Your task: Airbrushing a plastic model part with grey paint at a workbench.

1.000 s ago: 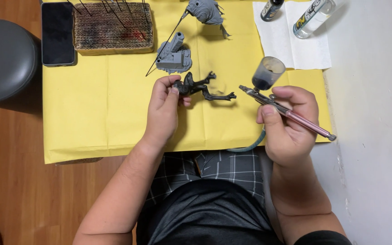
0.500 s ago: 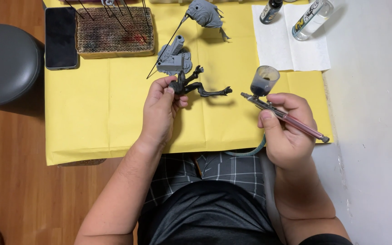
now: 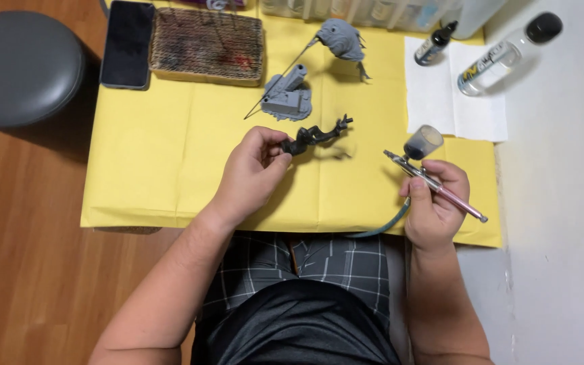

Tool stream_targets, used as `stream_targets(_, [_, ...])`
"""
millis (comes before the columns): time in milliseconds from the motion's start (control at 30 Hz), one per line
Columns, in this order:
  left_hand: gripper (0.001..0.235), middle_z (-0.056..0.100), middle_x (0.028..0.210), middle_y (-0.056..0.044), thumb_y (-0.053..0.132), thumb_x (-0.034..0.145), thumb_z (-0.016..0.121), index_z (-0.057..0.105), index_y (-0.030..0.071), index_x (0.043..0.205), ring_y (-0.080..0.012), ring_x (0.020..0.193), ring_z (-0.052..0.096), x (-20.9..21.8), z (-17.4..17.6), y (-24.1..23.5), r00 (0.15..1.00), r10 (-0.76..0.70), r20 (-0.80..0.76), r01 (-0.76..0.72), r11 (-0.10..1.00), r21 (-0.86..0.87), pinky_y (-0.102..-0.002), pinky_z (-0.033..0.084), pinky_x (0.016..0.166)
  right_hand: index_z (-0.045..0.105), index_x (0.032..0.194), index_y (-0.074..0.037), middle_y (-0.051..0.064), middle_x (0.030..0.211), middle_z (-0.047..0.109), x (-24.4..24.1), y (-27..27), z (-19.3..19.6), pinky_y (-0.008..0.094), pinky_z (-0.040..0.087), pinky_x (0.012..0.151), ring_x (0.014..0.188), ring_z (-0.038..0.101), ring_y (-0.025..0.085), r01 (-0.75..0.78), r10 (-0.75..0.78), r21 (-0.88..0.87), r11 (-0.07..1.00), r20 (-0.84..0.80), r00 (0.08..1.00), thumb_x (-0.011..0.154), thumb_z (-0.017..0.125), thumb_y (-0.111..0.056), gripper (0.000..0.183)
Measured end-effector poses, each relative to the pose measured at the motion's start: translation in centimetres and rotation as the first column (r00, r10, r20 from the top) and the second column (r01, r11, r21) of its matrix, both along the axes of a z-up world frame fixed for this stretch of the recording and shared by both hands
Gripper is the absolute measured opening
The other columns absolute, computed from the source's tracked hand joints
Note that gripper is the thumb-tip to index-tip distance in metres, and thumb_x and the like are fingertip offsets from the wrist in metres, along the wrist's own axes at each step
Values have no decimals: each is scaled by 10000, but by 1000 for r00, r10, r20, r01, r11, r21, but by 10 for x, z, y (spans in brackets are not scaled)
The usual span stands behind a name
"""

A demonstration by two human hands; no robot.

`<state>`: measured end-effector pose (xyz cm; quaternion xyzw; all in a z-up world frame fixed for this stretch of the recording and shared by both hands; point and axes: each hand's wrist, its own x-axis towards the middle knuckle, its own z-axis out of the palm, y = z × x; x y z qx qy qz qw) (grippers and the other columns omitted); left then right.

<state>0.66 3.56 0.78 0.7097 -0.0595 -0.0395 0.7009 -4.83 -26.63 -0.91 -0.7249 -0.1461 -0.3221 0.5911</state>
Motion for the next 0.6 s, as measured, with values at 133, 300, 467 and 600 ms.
stream_targets(133, [290, 728, 1069, -74, 40, 904, 697, 654, 74, 1188, -166, 1002, 724, 6, 17, 15, 999, -40, 17, 34, 966, 258, -298, 606, 891, 503, 1247, 105, 104, 706, 566, 3, -2, -18, 232, 473, 573, 582, 604, 172, -44, 44, 25, 999, 2, 999, 1042, 569, 74, 217])
stream_targets(300, [238, 700, 1157, -64, 52, 910, 664, 673, 104, 1142, -266, 1117, 706, 12, 12, 26, 964, -220, 148, 93, 805, 586, -410, 582, 960, 474, 1237, 110, 132, 671, 549, 6, -9, -26, 231, 450, 537, 535, 573, 175, -38, 38, 14, 999, -8, 999, 1058, 552, 49, 204])
stream_targets(467, [241, 700, 1179, -69, 24, 955, 574, 658, 104, 1166, -282, 1162, 674, 16, 18, 30, 956, -248, 156, 110, 796, 595, -435, 541, 1012, 477, 1238, 103, 142, 682, 538, 8, -8, -28, 247, 466, 516, 525, 586, 204, -7, 7, 58, 998, 7, 1000, 1046, 586, 29, 233])
stream_targets(600, [337, 688, 1225, -106, 15, 913, 603, 626, 89, 1241, -325, 1194, 649, 16, 27, 32, 956, -276, 99, 159, 771, 616, -478, 518, 1031, 480, 1238, 105, 144, 707, 540, 5, -7, -28, 259, 479, 510, 521, 591, 217, 13, -15, 86, 996, 22, 1000, 1040, 600, 28, 244])
